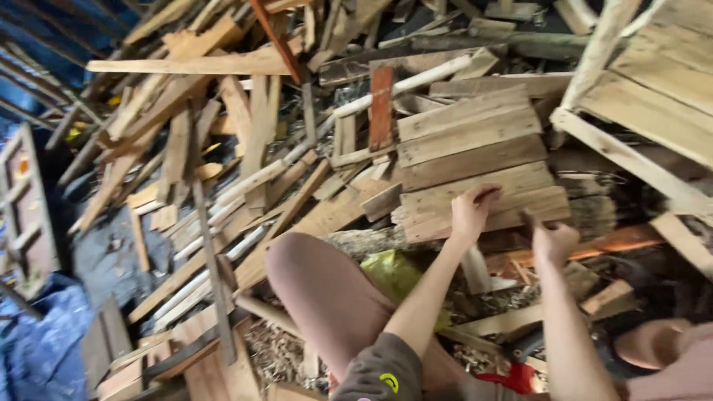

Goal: Assembling a small wooden structure from slats using a hammer and nails

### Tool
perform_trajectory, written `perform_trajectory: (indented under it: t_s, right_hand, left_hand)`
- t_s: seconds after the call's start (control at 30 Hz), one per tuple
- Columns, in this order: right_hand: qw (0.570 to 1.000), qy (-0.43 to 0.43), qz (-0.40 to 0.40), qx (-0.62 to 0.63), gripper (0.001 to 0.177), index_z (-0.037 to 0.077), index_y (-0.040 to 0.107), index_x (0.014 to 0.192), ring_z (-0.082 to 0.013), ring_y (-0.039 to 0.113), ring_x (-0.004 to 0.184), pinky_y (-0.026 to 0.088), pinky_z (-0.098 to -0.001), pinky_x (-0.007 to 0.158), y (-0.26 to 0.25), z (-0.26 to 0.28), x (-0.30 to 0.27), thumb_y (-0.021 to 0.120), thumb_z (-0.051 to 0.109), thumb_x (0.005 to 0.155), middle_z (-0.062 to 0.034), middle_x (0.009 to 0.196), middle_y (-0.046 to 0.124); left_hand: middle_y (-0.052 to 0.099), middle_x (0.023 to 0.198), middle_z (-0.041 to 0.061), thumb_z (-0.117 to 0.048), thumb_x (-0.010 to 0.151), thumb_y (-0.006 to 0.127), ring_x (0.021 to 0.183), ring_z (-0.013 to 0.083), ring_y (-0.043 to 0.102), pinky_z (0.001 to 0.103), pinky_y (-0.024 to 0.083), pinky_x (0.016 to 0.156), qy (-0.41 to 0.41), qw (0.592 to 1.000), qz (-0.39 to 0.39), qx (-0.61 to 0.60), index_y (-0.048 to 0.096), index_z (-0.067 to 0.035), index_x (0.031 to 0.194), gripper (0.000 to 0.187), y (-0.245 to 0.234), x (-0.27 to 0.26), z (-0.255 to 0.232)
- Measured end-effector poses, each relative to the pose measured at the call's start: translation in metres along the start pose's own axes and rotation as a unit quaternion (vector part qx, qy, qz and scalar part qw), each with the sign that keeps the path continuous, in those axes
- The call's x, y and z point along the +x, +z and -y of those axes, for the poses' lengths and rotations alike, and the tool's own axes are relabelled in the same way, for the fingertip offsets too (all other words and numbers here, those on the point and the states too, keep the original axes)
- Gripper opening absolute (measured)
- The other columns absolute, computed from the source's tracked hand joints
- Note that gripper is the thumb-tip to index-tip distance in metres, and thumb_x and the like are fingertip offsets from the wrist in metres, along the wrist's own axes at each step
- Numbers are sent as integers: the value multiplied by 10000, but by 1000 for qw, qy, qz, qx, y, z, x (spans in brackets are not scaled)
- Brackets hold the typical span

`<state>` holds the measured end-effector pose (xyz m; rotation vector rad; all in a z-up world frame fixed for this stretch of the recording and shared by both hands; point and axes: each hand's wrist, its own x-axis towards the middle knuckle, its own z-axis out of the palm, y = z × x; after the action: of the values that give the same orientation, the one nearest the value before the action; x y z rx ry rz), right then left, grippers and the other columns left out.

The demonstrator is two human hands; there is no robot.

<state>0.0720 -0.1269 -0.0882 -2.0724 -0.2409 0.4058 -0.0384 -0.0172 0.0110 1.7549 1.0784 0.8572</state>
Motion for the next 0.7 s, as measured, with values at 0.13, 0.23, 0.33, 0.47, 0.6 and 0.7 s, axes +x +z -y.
perform_trajectory:
  t_s: [0.13,0.23,0.33,0.47,0.6,0.7]
  right_hand:
    - [970,104,84,204,447,-95,625,893,-309,703,581,604,-443,527,16,-27,18,914,242,943,-235,720,671]
    - [990,40,7,132,335,35,721,768,-262,681,616,508,-431,472,30,-49,31,955,250,874,-180,629,623]
    - [985,50,13,163,264,45,731,800,-256,666,635,527,-443,502,34,-61,34,914,218,878,-181,654,618]
    - [979,68,38,191,321,47,731,800,-287,664,590,540,-498,488,26,-55,34,954,262,886,-194,640,610]
    - [972,90,61,208,283,45,739,832,-377,674,598,556,-536,520,12,-35,26,937,243,876,-222,669,624]
    - [980,72,57,179,203,52,766,895,-309,690,683,549,-475,542,43,-89,55,889,213,880,-200,748,661]
  left_hand:
    - [769,953,27,-300,952,765,1002,282,730,381,594,931,37,998,50,23,769,-241,995,73,24,3,-15]
    - [729,1052,45,-176,881,808,1100,325,677,396,549,1029,149,987,60,19,770,-140,949,86,24,9,-16]
    - [657,1125,107,-62,840,771,1169,376,594,457,505,1065,191,980,49,41,747,-47,941,105,29,11,6]
    - [685,1137,37,-175,883,783,1227,327,612,415,493,1131,190,981,35,23,770,-141,930,59,37,16,31]
    - [697,1106,19,-216,894,782,1203,322,631,422,506,1115,206,977,43,24,771,-165,921,59,39,16,35]
    - [714,1067,6,-215,869,790,1219,285,646,392,511,1118,215,976,25,6,759,-171,882,55,46,20,50]
